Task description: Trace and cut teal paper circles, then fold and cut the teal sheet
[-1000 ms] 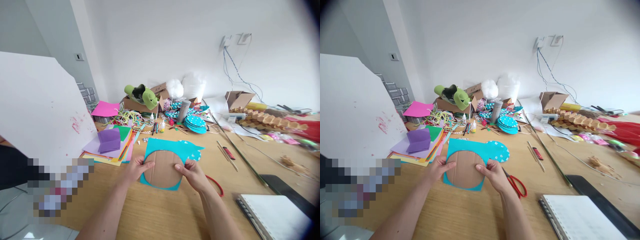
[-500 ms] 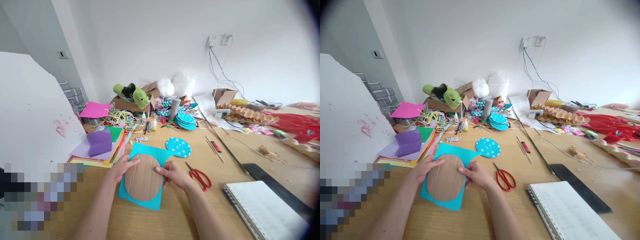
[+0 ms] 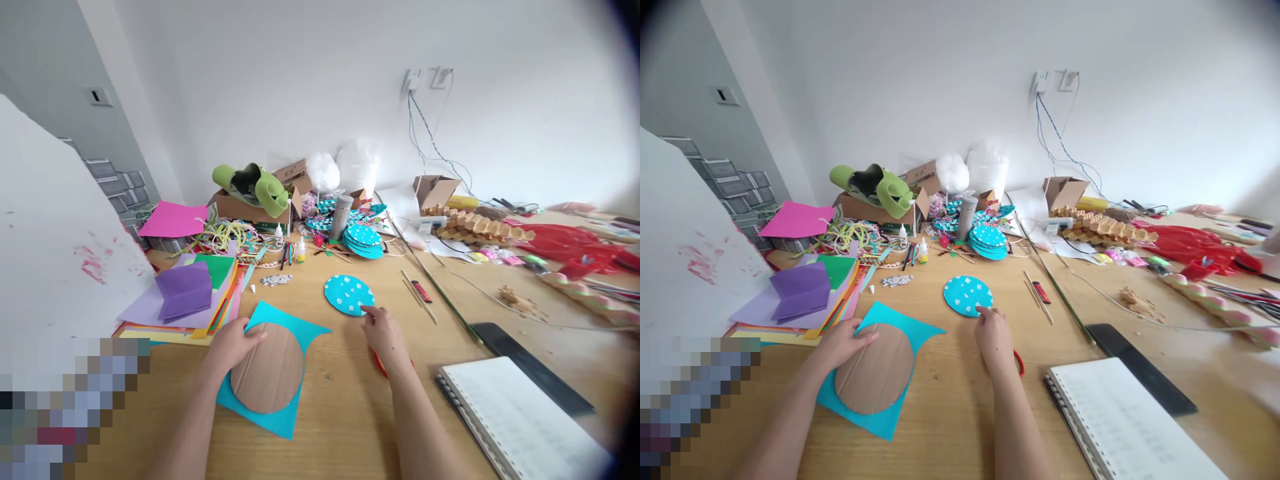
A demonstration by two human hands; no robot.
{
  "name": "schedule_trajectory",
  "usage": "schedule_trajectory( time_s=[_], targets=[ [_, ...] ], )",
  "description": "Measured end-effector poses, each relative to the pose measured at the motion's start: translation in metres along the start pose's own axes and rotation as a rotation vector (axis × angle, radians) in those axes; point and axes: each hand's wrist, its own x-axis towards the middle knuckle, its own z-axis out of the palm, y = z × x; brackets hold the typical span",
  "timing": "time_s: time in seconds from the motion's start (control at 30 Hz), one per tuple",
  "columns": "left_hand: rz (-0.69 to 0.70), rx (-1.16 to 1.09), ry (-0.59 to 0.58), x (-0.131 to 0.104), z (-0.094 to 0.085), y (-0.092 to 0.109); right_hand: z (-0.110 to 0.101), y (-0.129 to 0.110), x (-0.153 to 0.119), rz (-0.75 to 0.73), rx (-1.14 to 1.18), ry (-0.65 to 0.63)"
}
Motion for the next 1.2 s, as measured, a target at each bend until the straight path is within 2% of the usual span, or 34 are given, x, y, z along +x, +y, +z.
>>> schedule_trajectory(
  time_s=[0.13, 0.43, 0.6, 0.93, 1.2],
  targets=[
    [-0.018, 0.094, -0.013, -0.001, -0.003, 0.002, 0.008, 0.002, -0.004, -0.047, -0.148, 0.032],
    [-0.001, 0.082, 0.034, -0.007, -0.001, 0.005, 0.014, 0.002, -0.008, -0.097, -0.289, 0.038],
    [-0.013, 0.061, 0.031, -0.007, 0.000, 0.006, 0.018, 0.005, -0.007, -0.153, -0.300, 0.048],
    [0.002, 0.087, 0.046, -0.008, -0.002, 0.010, 0.014, -0.006, -0.006, -0.126, -0.240, 0.107],
    [0.012, 0.058, 0.037, -0.011, -0.004, 0.013, 0.020, -0.002, -0.001, -0.079, -0.233, 0.144]
  ],
)
